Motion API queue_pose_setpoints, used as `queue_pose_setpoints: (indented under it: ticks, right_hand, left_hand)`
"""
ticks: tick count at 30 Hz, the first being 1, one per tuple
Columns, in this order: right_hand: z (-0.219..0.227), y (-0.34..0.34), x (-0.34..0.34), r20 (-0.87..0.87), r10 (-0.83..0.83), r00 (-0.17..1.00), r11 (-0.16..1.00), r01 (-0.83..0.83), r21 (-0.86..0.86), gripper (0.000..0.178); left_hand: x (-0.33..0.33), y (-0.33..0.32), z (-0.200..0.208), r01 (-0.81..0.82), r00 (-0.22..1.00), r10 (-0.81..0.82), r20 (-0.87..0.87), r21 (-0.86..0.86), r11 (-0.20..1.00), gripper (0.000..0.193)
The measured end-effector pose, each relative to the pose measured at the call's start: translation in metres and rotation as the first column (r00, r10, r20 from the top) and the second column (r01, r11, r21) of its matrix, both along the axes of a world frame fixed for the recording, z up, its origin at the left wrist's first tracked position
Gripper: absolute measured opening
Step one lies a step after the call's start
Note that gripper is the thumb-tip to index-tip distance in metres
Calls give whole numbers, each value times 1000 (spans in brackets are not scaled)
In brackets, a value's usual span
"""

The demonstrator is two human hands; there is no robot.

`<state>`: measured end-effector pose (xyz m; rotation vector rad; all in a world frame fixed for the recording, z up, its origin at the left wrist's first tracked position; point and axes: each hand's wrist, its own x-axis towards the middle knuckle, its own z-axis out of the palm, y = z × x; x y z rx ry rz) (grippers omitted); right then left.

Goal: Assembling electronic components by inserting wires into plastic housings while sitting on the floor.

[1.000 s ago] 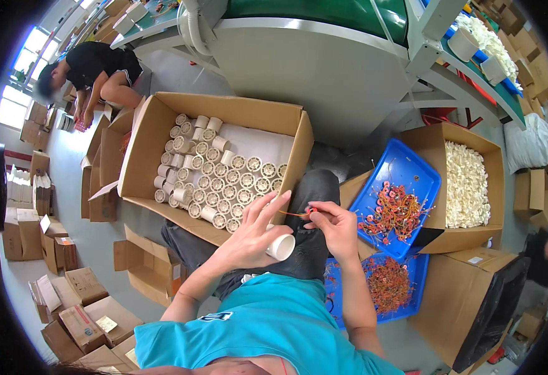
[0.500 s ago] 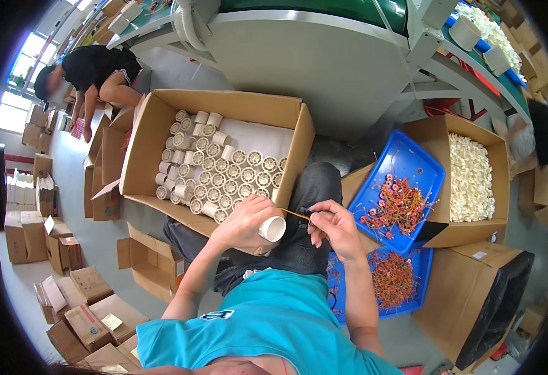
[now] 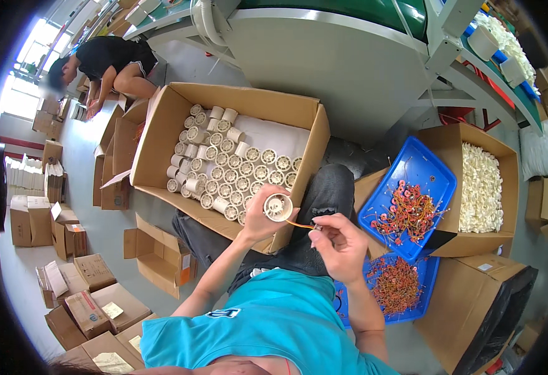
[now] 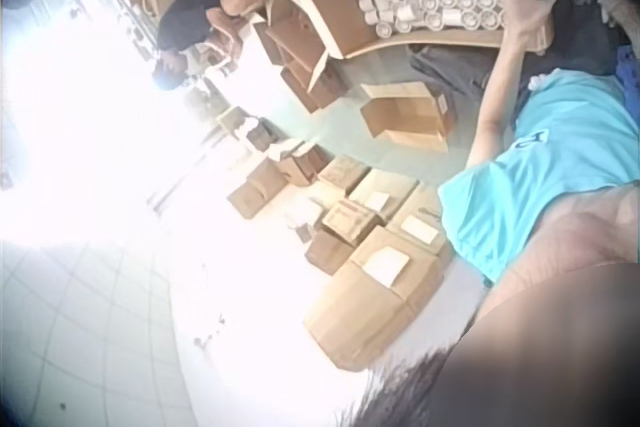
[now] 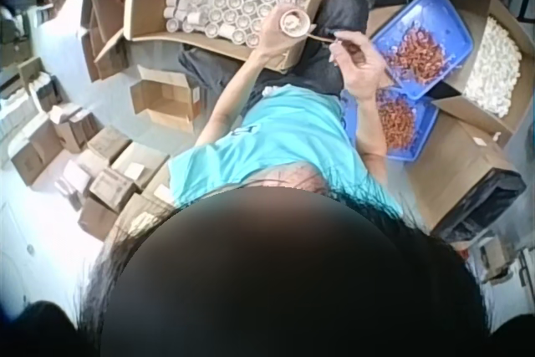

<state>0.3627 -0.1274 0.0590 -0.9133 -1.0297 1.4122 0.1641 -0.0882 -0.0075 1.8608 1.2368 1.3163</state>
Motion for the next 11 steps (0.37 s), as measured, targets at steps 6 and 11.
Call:
queue_pose_setpoints:
  ticks: [6, 11]
  right_hand:
    - [-11, -1, -11, 7, 24, 1000, 997, -23, -73, 21]
    - [-19, 1, -9, 21, 63, 998, 993, -61, -97, 21]
  left_hand:
    - [3, 0, 2, -4, 1000, 5, -10, 41, 999, 46]
    - [2, 0, 1, 28, 1000, -29, 9, 53, 998, 48]
